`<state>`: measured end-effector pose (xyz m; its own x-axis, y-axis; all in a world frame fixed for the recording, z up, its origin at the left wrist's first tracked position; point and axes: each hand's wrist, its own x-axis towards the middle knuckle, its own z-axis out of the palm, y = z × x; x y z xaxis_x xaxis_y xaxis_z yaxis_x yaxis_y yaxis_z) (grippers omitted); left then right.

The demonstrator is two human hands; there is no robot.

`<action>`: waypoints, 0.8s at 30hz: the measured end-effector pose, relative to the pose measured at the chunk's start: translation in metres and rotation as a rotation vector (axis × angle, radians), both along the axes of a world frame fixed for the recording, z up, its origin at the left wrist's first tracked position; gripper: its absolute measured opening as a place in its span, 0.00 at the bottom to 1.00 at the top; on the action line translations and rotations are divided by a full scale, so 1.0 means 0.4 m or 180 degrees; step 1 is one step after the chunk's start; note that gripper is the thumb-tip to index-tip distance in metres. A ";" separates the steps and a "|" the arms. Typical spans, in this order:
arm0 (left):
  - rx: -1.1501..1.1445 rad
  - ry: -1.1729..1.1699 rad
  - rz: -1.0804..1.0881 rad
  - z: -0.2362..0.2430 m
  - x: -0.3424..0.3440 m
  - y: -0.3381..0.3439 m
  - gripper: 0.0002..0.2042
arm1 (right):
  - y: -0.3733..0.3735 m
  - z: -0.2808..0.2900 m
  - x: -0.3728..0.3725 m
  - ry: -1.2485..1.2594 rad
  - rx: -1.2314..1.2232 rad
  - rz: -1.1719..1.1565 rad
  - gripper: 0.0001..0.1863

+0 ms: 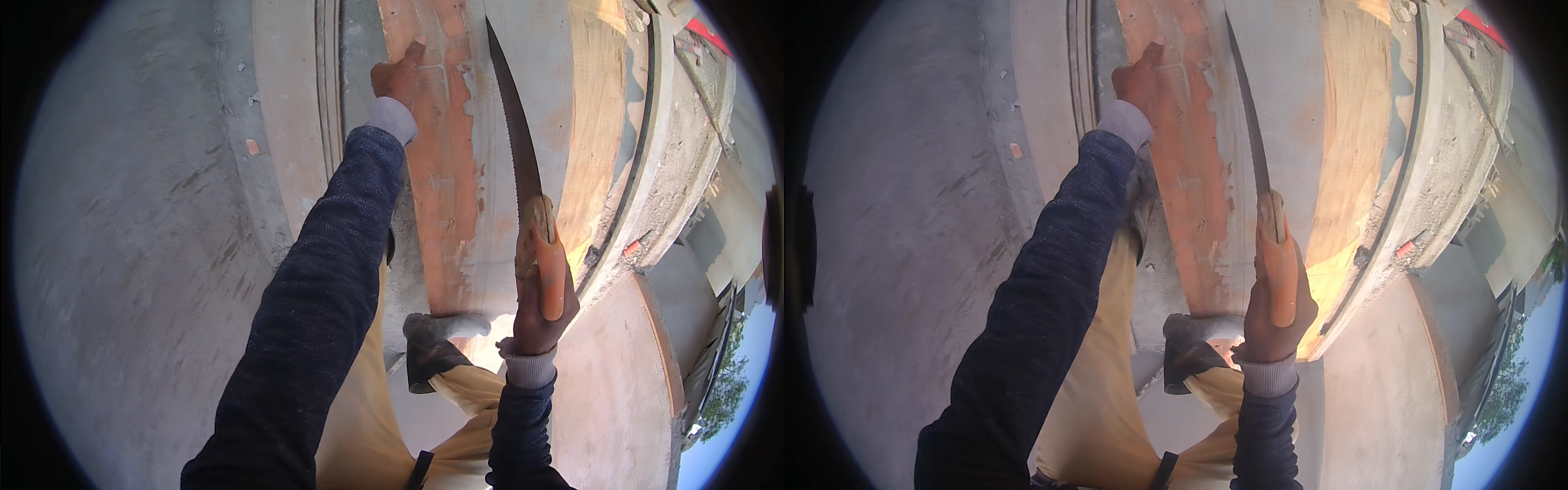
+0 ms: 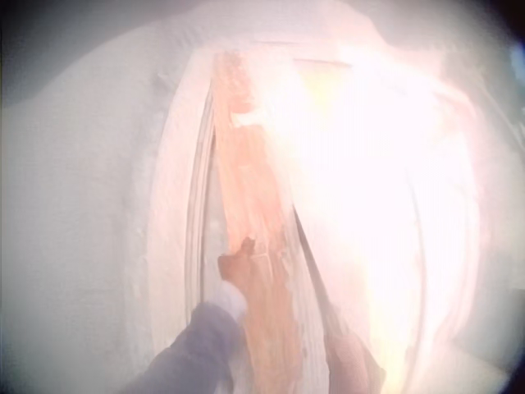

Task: The person uses a hand saw to cut a wooden plank resting on a concrete surface. They hold the plank steady with one hand while sawing with the other, then briefly reposition the plank before continuing the cut.

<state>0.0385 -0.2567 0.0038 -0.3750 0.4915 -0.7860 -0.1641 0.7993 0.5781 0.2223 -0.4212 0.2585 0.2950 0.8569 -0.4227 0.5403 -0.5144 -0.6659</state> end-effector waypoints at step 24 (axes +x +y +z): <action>0.0264 0.0396 0.0060 0.012 0.056 0.005 0.26 | -0.088 0.125 0.073 -0.0202 -0.0024 0.0301 0.26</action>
<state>0.0609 -0.2545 0.0086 -0.4768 0.5447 -0.6899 -0.1016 0.7454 0.6588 0.2515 -0.4566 0.3084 0.2393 0.8791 -0.4122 0.6278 -0.4640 -0.6250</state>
